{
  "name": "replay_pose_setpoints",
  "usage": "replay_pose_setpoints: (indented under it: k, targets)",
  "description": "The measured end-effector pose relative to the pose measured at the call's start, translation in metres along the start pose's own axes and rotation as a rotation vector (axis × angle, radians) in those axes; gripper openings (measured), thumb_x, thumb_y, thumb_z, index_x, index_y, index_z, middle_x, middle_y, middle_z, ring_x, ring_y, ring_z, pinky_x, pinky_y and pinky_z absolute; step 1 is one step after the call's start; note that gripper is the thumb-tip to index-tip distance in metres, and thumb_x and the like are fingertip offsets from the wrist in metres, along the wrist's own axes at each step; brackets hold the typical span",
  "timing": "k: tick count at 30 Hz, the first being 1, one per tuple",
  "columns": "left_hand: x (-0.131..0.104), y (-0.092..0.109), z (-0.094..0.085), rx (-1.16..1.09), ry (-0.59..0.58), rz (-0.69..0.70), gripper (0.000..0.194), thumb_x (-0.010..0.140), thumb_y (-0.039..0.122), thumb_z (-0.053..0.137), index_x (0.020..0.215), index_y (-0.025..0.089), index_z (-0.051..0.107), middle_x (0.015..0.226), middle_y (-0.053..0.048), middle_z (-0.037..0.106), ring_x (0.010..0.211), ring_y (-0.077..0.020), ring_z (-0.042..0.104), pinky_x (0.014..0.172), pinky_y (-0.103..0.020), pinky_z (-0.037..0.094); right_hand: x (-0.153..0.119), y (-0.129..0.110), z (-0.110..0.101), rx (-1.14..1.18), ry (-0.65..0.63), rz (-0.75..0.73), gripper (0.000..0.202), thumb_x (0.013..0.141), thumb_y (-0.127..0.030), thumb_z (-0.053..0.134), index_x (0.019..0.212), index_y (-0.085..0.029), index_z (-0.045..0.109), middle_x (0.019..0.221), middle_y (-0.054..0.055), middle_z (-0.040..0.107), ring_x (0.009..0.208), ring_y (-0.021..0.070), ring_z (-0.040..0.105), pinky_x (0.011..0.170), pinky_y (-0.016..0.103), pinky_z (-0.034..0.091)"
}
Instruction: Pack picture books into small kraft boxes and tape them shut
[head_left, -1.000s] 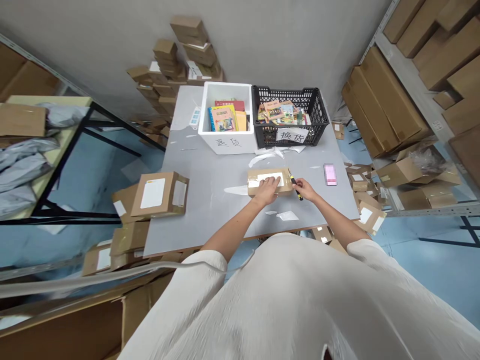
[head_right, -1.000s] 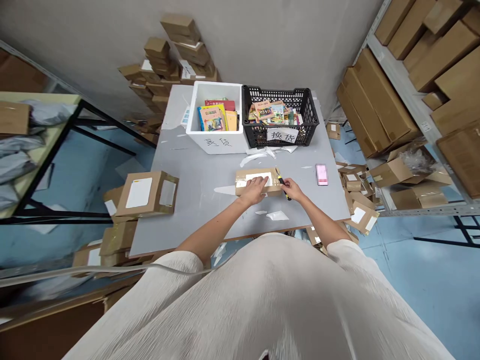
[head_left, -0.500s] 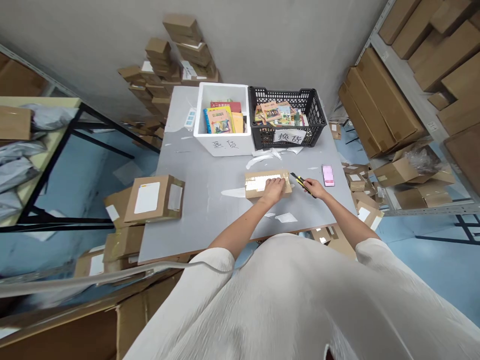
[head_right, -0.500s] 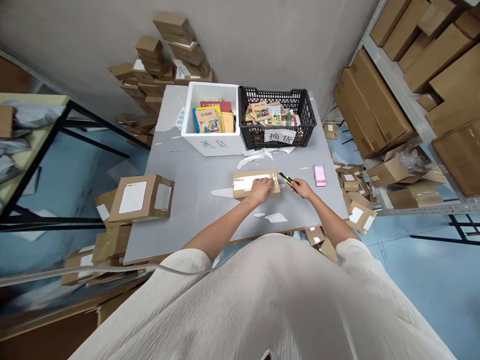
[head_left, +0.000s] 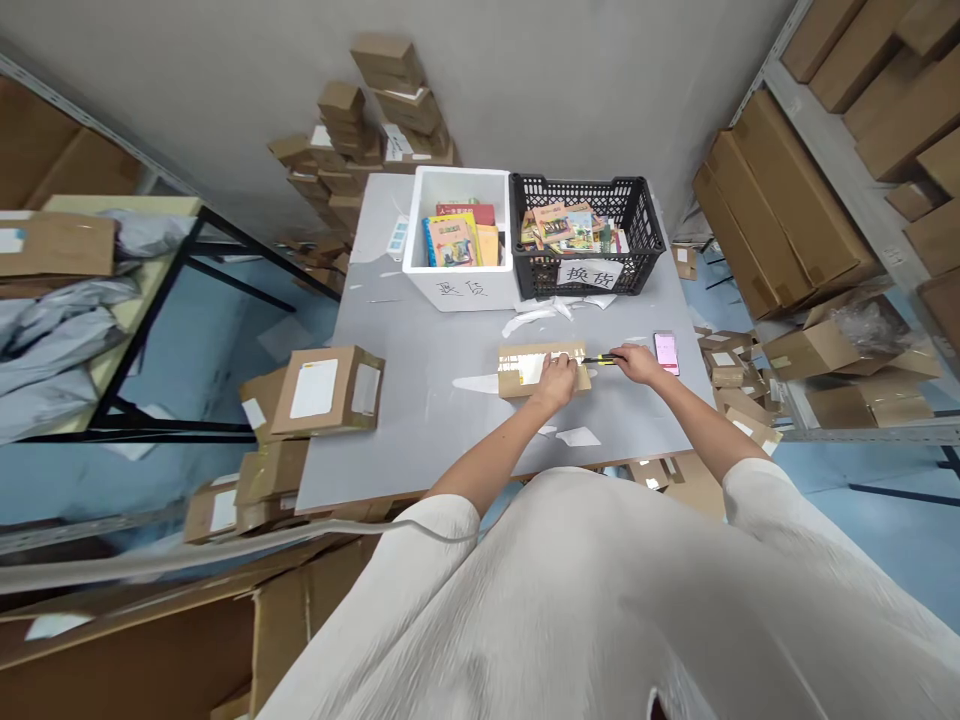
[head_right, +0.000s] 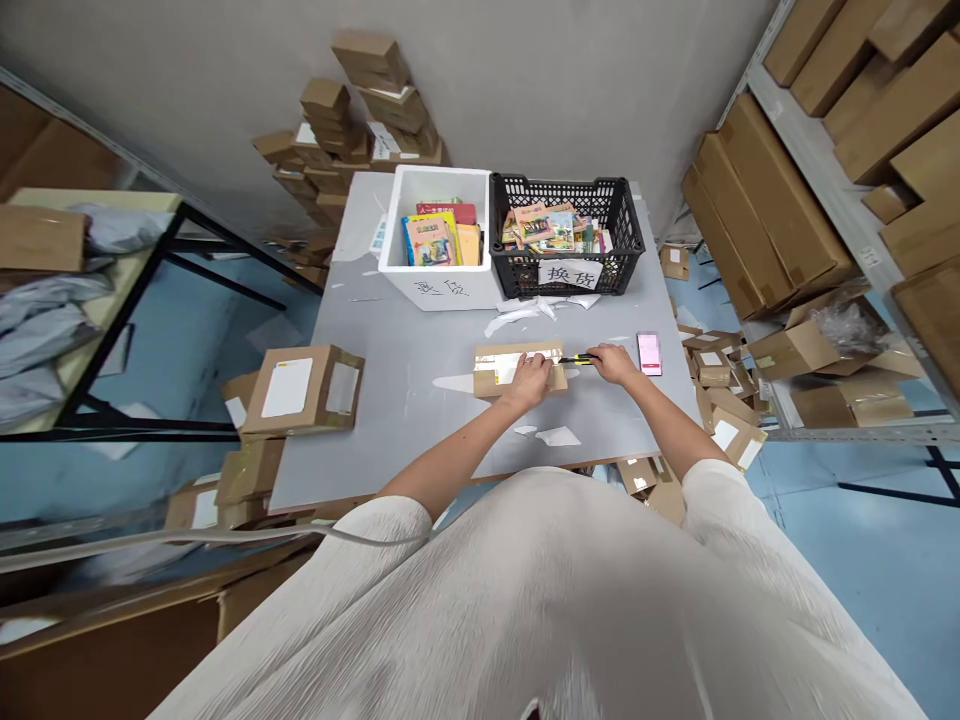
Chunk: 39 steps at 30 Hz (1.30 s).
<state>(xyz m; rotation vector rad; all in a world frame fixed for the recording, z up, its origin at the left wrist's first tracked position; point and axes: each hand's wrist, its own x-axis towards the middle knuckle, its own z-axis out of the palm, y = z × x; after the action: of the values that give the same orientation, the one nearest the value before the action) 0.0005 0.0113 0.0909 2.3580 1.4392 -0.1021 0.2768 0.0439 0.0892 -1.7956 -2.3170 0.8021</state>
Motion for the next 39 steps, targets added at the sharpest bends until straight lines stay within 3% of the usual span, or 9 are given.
replay_pose_setpoints:
  k: [7, 12, 16, 25, 33, 35, 39]
  targets:
    - [-0.003, 0.000, 0.006, -0.017, 0.011, -0.004, 0.066, 0.094, 0.018, 0.071, 0.158, 0.019, 0.055, 0.153, -0.020, 0.064, 0.140, -0.0372, 0.066, 0.144, -0.060, 0.021, 0.023, -0.010, 0.000, -0.117, -0.016, -0.117, 0.033, 0.112, -0.041, 0.061, 0.127, -0.028, 0.087, 0.118, 0.017, 0.080, 0.119, 0.0369, 0.065, 0.109, 0.049, 0.043]
    - [-0.005, -0.002, 0.009, -0.040, 0.017, -0.005, 0.073, 0.095, 0.017, 0.072, 0.164, 0.018, 0.050, 0.157, -0.021, 0.060, 0.143, -0.0371, 0.065, 0.145, -0.059, 0.018, 0.030, -0.009, 0.003, -0.072, -0.054, -0.084, 0.032, 0.109, -0.044, 0.064, 0.120, -0.028, 0.089, 0.113, 0.016, 0.083, 0.114, 0.0371, 0.069, 0.106, 0.049, 0.046]
    - [-0.006, -0.002, 0.008, -0.051, 0.013, -0.004, 0.075, 0.095, 0.017, 0.071, 0.167, 0.020, 0.049, 0.157, -0.020, 0.060, 0.139, -0.0366, 0.066, 0.145, -0.061, 0.018, 0.021, -0.002, 0.006, 0.132, -0.098, -0.014, 0.033, 0.102, -0.054, 0.071, 0.113, -0.028, 0.089, 0.098, 0.008, 0.084, 0.102, 0.0328, 0.072, 0.096, 0.041, 0.052]
    - [-0.009, 0.001, 0.005, -0.042, 0.018, -0.006, 0.069, 0.096, 0.016, 0.068, 0.163, 0.019, 0.050, 0.156, -0.019, 0.061, 0.141, -0.0351, 0.065, 0.145, -0.058, 0.018, 0.001, 0.005, 0.002, 0.232, -0.156, 0.027, 0.025, 0.094, -0.045, 0.067, 0.095, -0.025, 0.083, 0.084, 0.003, 0.077, 0.080, 0.0238, 0.062, 0.076, 0.033, 0.048]
    - [-0.010, 0.002, 0.002, -0.046, 0.035, -0.009, 0.065, 0.096, 0.014, 0.067, 0.159, 0.021, 0.052, 0.153, -0.017, 0.061, 0.140, -0.0339, 0.066, 0.145, -0.056, 0.018, -0.014, 0.002, 0.011, 0.324, -0.274, 0.075, 0.025, 0.094, -0.046, 0.065, 0.089, -0.025, 0.077, 0.073, -0.003, 0.063, 0.071, 0.0184, 0.052, 0.071, 0.031, 0.044]
    - [-0.009, 0.001, 0.001, -0.053, 0.028, -0.012, 0.062, 0.097, 0.014, 0.067, 0.157, 0.019, 0.055, 0.152, -0.018, 0.061, 0.142, -0.0341, 0.065, 0.145, -0.054, 0.019, -0.019, 0.001, 0.014, 0.353, -0.248, 0.084, 0.025, 0.094, -0.046, 0.065, 0.093, -0.025, 0.077, 0.077, -0.002, 0.067, 0.072, 0.0186, 0.054, 0.072, 0.031, 0.046]
    - [-0.009, -0.002, -0.001, -0.066, 0.016, 0.013, 0.066, 0.097, 0.016, 0.068, 0.161, 0.019, 0.052, 0.157, -0.019, 0.059, 0.146, -0.0349, 0.063, 0.143, -0.054, 0.023, -0.029, 0.001, 0.013, 0.410, -0.072, 0.213, 0.027, 0.097, -0.050, 0.066, 0.101, -0.023, 0.073, 0.082, 0.001, 0.072, 0.072, 0.0193, 0.060, 0.065, 0.029, 0.046]
